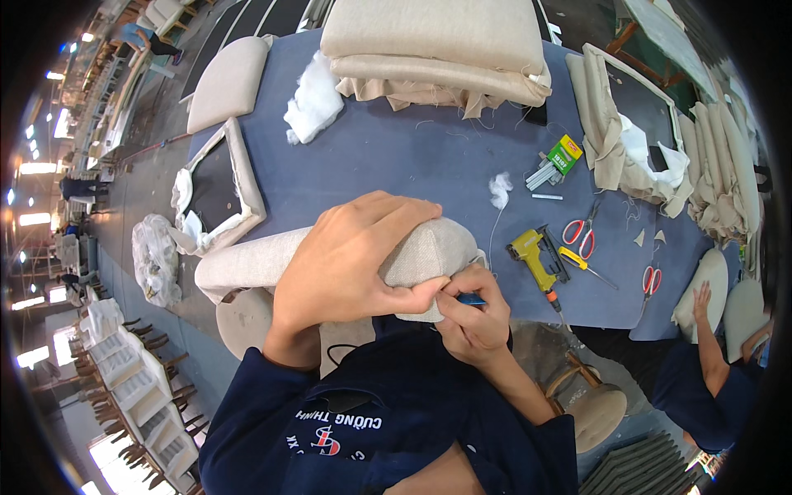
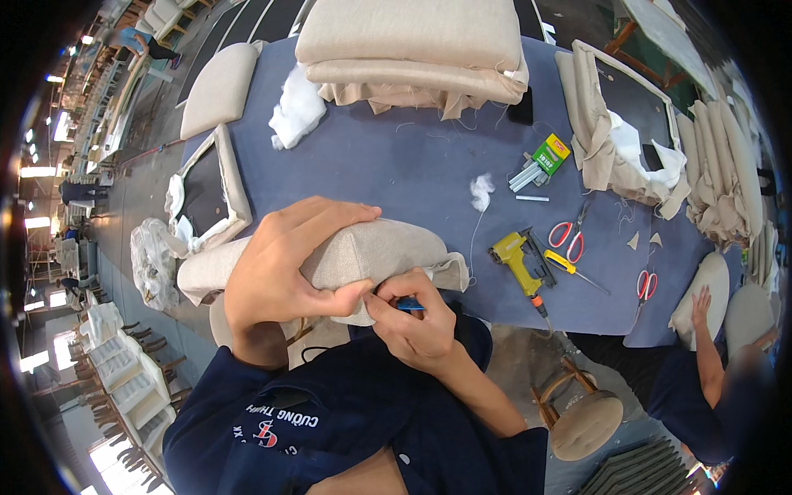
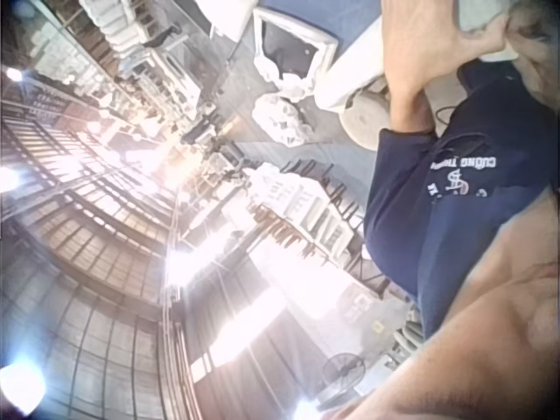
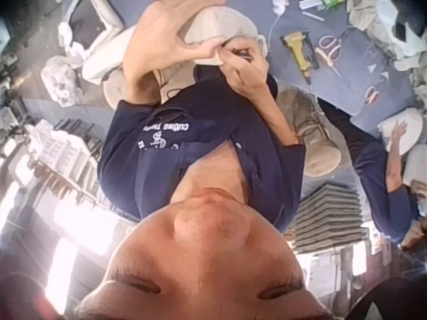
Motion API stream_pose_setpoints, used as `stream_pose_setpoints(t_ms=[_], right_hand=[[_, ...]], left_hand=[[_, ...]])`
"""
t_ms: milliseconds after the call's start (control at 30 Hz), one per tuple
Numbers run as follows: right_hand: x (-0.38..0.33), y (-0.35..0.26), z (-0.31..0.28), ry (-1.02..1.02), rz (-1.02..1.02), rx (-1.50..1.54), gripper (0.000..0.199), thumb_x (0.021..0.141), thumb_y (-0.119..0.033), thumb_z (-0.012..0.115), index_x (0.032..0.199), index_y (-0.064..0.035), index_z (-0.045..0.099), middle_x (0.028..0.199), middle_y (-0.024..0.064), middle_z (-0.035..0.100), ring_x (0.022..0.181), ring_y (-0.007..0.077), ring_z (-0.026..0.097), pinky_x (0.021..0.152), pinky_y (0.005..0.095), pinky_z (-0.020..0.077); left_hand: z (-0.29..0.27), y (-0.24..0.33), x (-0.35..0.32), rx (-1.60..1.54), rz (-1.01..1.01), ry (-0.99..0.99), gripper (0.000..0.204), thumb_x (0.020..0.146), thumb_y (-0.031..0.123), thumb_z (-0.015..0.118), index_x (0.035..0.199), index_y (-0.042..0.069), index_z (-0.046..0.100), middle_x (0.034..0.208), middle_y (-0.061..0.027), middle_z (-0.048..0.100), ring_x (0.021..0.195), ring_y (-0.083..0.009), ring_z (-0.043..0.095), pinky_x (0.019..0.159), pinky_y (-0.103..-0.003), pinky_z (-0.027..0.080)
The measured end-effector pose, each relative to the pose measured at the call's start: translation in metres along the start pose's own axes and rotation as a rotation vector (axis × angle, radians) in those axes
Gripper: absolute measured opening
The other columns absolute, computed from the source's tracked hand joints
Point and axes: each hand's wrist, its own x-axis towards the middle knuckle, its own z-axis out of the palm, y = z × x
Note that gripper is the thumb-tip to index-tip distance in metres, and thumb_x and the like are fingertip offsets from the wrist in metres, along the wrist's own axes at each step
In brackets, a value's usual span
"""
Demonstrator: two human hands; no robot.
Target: The person covers a cylindrical foam cushion with fabric, using a staple gun to secure the material. They then use a screwdriver to adjust the cushion and a blue tool to trim excess fabric. The person also handles a square cushion frame and other fabric pieces on the workbench.
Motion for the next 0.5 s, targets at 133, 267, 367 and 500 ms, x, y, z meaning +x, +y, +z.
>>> stream_pose_setpoints(t_ms=[133,267,367,500], right_hand=[[0.002,0.001,0.000,-0.007,-0.005,-0.003,0.035,0.078,0.014,0.075,0.109,-0.0017,0.075,0.097,0.0102,0.063,0.078,0.0185,0.058,0.064,0.0276,0.0480],[0.002,0.000,-0.003,-0.041,0.046,0.031,0.029,0.082,0.012,0.072,0.109,0.0010,0.071,0.098,0.0115,0.063,0.080,0.0197,0.059,0.069,0.0292,0.0487],[0.005,-0.009,-0.013,0.052,0.232,0.293,0.020,0.089,0.009,0.063,0.107,0.0024,0.067,0.104,0.0142,0.062,0.083,0.0194,0.060,0.074,0.0298,0.0498],[0.010,-0.026,-0.044,0.217,0.487,0.399,0.020,0.098,0.008,0.050,0.108,0.0034,0.066,0.112,0.0168,0.060,0.088,0.0173,0.063,0.076,0.0301,0.0518]], left_hand=[[0.001,-0.003,0.001,-0.015,0.027,0.001,0.062,0.066,0.023,0.085,0.120,-0.005,0.070,0.112,-0.0220,0.074,0.095,-0.0390,0.072,0.086,-0.042,0.058],[0.000,-0.004,0.001,-0.007,0.029,-0.007,0.062,0.067,0.023,0.085,0.120,-0.005,0.070,0.111,-0.0222,0.074,0.094,-0.0388,0.072,0.084,-0.042,0.058],[0.000,-0.003,0.001,0.017,0.053,0.000,0.062,0.067,0.023,0.085,0.120,-0.005,0.070,0.109,-0.0218,0.074,0.092,-0.0384,0.072,0.082,-0.042,0.058],[0.003,0.007,-0.003,0.022,0.069,0.006,0.060,0.067,0.023,0.085,0.118,-0.004,0.070,0.107,-0.0204,0.074,0.089,-0.0382,0.072,0.080,-0.042,0.058]])
